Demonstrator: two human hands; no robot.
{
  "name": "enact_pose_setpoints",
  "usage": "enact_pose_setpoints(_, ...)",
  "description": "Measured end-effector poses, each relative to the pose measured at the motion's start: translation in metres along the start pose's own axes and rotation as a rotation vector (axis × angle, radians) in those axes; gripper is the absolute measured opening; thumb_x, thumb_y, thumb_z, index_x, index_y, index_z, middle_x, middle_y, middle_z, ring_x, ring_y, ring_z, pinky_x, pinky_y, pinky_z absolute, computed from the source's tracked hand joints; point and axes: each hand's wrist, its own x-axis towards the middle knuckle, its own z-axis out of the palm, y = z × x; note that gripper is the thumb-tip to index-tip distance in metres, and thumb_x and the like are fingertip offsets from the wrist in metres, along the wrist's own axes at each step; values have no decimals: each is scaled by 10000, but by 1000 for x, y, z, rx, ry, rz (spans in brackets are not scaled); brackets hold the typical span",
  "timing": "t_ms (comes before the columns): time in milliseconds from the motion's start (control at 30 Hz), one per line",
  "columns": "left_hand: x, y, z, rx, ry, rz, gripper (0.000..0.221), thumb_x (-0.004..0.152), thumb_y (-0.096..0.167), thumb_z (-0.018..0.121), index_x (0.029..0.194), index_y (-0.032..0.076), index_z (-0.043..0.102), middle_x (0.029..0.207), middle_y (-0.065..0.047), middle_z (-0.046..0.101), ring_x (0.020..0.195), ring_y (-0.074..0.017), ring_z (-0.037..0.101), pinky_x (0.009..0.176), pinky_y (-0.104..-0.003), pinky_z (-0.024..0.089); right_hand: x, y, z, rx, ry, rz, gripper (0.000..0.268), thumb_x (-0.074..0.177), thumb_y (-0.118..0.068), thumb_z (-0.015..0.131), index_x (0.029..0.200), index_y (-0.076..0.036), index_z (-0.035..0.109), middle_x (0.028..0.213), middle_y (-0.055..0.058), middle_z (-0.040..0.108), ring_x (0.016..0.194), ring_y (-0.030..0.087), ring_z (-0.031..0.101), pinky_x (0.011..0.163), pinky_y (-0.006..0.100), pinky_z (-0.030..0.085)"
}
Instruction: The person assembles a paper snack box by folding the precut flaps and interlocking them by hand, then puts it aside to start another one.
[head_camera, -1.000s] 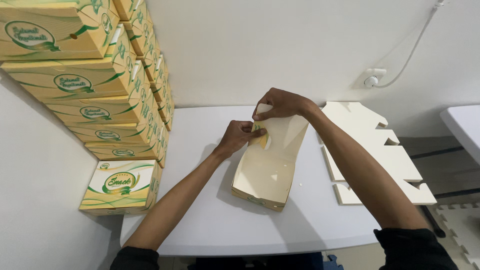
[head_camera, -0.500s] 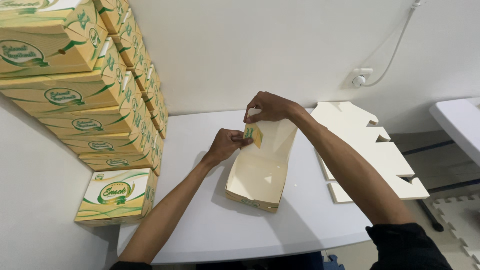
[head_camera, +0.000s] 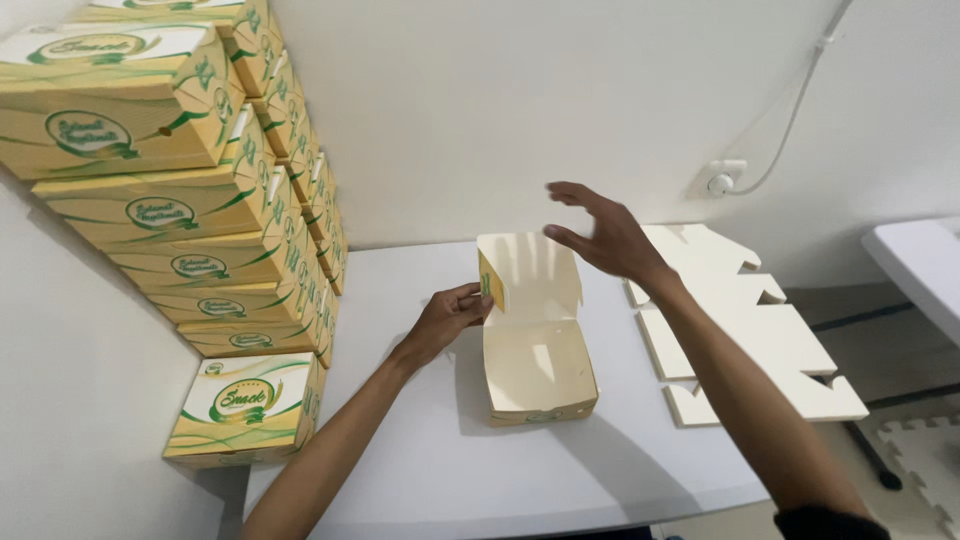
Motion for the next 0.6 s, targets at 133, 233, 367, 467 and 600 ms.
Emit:
enact_pose_setpoints(133,23,-31,-19,-205,19,-4,719,1053,402,712,1616,34,458,1403,-168,701,1246,-263,686,1079,-416,590,-60,7,13,169,23,438,830,1024,-424,712,1675,-101,310,1624,223,491,1523,420,443,1262,564,393)
enact_pose_setpoints(233,21,-12,-15,-263,8,-18,771,1040,520,674,1640,98,436,1479,-141,647,1292,-264,660,1072,-442,596,-85,2,21,379,-97,572,874,1062,-562,537,1698,-53,221,1644,292,436,1514,493,416,1228,639,418)
enact_pose_setpoints(367,9,33,7,-51,87,-74,861,1010,571,694,1630,44,414,1546,-214,592,1382,-354,624,1091,-483,593,-86,-7,24,539,-127,536,865,1082,-528,514,1685,8,202,1582,368,465,1455,534,472,1155,696,457)
enact_pose_setpoints(467,15,36,13,93,103,-87,845,1026,479,697,1647,13,363,1574,-247,557,1421,-394,583,1114,-502,572,-84,-27,15,555,-145,515,813,1100,-473,505,1676,22,215,1575,383,461,1436,539,490,1137,684,479)
enact_pose_setpoints(600,-2,59,17,81,-14,-90,701,1101,297,553,1708,90,271,1703,-198,421,1533,-387,465,1199,-536,484,-89,22,23,657,-122,460,655,1130,-220,453,1682,41,215,1626,378,407,1456,539,446,1144,674,448)
